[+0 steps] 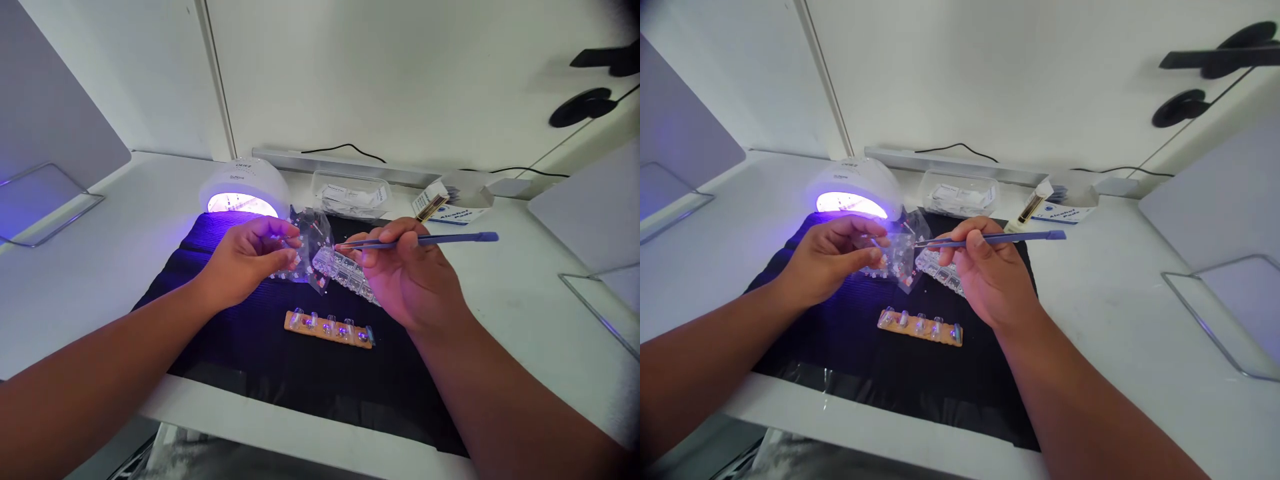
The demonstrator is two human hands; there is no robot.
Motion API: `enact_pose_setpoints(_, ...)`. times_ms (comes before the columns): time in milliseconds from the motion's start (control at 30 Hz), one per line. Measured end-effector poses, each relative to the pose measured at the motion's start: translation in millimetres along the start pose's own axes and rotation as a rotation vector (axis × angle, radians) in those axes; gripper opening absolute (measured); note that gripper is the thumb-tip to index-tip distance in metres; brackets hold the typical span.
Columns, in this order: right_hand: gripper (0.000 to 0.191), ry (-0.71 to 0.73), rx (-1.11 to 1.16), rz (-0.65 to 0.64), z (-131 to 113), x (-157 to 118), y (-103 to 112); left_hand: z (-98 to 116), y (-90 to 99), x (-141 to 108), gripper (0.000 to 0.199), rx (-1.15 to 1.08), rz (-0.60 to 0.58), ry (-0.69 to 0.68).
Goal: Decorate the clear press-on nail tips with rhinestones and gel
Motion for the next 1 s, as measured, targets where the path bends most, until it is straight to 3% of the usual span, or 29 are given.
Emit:
enact_pose_setpoints(133,0.02,-0.012,-0.005,0.041,1.7,-0.2,1.9,1.5,1.0,1.2,0.03,-0.055,0.03,-0.009)
enact_pose_setpoints(233,0.019,-0.026,0.047,-0.006,2.8,-0.3,-1.5,2.6,0.8,-0.7,0.035,-0.091,0.03,-0.016)
enact_pose_setpoints(367,0.017,-0.006,0.121,-0.052,4.3,-2.0,-7.9,1.0,-2.0,-6.2,0.036,-0.092,0.006,-0.009)
enact_pose_setpoints(667,0.016,0.041,0.069,0.007,-0.1,-5.3,-10.1,0.0,-6.5,-12.6,0.041,-0.124,-0.104,-0.066)
enact_pose_setpoints(1000,0.019,0.043,0.004,0.036,1.2,-8.4,-12.9,0.5,-12.2,-17.6,0.025,-0.147,-0.081,-0.012)
Point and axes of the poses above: each hand's wrist, its own x-axis towards the middle knuckle, its own y-axis out of the back of the hand, z = x × y, the point moved 5 cm from there along x, towards the middle knuckle, and after that the axes turned 15 degrees about -y, right-handed, at the moved point
